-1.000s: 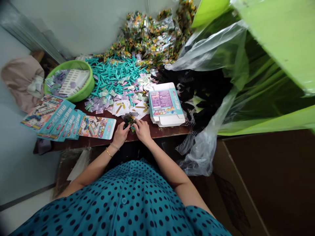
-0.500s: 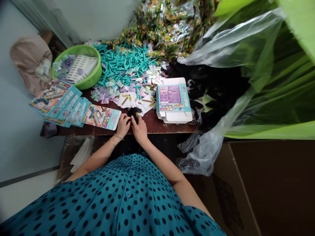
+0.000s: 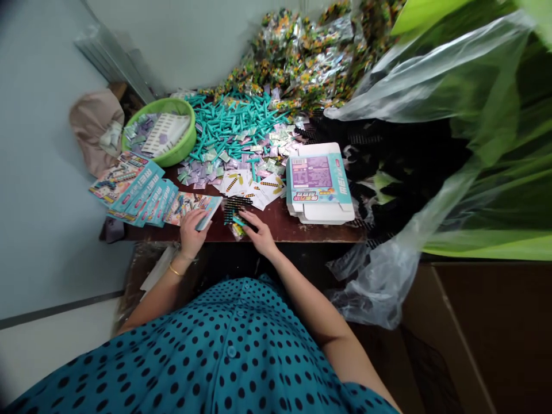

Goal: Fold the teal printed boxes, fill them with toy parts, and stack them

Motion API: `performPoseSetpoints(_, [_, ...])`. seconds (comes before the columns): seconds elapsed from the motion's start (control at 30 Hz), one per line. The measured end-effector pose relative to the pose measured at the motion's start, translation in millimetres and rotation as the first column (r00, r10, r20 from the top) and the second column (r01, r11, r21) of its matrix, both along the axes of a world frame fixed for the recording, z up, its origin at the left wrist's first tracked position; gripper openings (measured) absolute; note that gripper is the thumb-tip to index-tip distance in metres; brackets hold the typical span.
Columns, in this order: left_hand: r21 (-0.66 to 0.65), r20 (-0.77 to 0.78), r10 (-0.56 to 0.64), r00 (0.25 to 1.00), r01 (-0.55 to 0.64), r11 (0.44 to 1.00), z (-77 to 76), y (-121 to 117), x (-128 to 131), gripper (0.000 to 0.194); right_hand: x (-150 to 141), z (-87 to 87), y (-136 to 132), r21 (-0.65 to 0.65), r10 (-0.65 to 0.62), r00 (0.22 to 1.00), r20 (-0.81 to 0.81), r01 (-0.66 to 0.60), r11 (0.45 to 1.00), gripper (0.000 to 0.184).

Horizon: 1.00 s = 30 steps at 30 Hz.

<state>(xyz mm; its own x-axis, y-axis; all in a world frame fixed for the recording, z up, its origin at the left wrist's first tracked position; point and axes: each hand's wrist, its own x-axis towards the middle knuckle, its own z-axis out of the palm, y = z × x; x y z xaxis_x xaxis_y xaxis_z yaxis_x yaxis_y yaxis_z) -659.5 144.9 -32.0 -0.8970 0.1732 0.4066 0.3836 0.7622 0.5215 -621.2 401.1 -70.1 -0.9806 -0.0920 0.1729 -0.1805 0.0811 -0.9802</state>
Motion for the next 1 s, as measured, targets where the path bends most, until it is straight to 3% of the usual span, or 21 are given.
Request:
performPoseSetpoints(0.13, [0.321,-0.100,0.082,0.992,-0.046,0.946,30.9,18,4,0.039,0,29.6,-29,-0.068,0.068,0.995,-0.076,-0.073,0.995,0.039])
performPoseSetpoints(0.27, [0.393,-0.071,0.126,0.989,-0.088,0.915,40.5,32,7,0.047,2,43.1,-27,0.049,0.147,0.987,-0.058,-0.144,0.988,0.044])
performPoseSetpoints(0.37, [0.344,-0.017,-0.037,0.999,0.040,0.938,30.8,48,20,0.048,-5,46.5,-11,0.214,0.272,0.962,0.038,-0.273,0.938,0.054])
performPoseSetpoints(0.47, [0.216,-0.005,-0.233,0.972,0.229,0.949,15.5,65,39,0.045,-18,43.8,1,0.283,0.352,0.932,0.084,-0.361,0.888,0.049])
performPoseSetpoints(0.57, [-0.029,-0.065,-0.198,0.978,0.197,0.980,1.7,63,44,0.041,-32,36.9,5,0.287,0.278,0.957,0.089,-0.292,0.912,0.046])
performPoseSetpoints(0.7, [-0.298,0.031,-0.056,0.998,0.063,0.953,-8.2,33,25,0.069,-40,34.3,-1,0.295,0.226,0.969,0.101,-0.247,0.923,0.049])
performPoseSetpoints(0.8, [-0.292,0.097,-0.069,0.993,0.095,0.952,-8.5,12,7,0.069,-45,43.7,-9,0.246,0.292,0.955,0.052,-0.296,0.923,0.048])
performPoseSetpoints(1.0, [-0.087,0.024,-0.192,0.981,0.194,0.977,3.0,2,0,0.046,-79,71.5,1,0.090,0.426,0.902,0.068,-0.430,0.898,0.037])
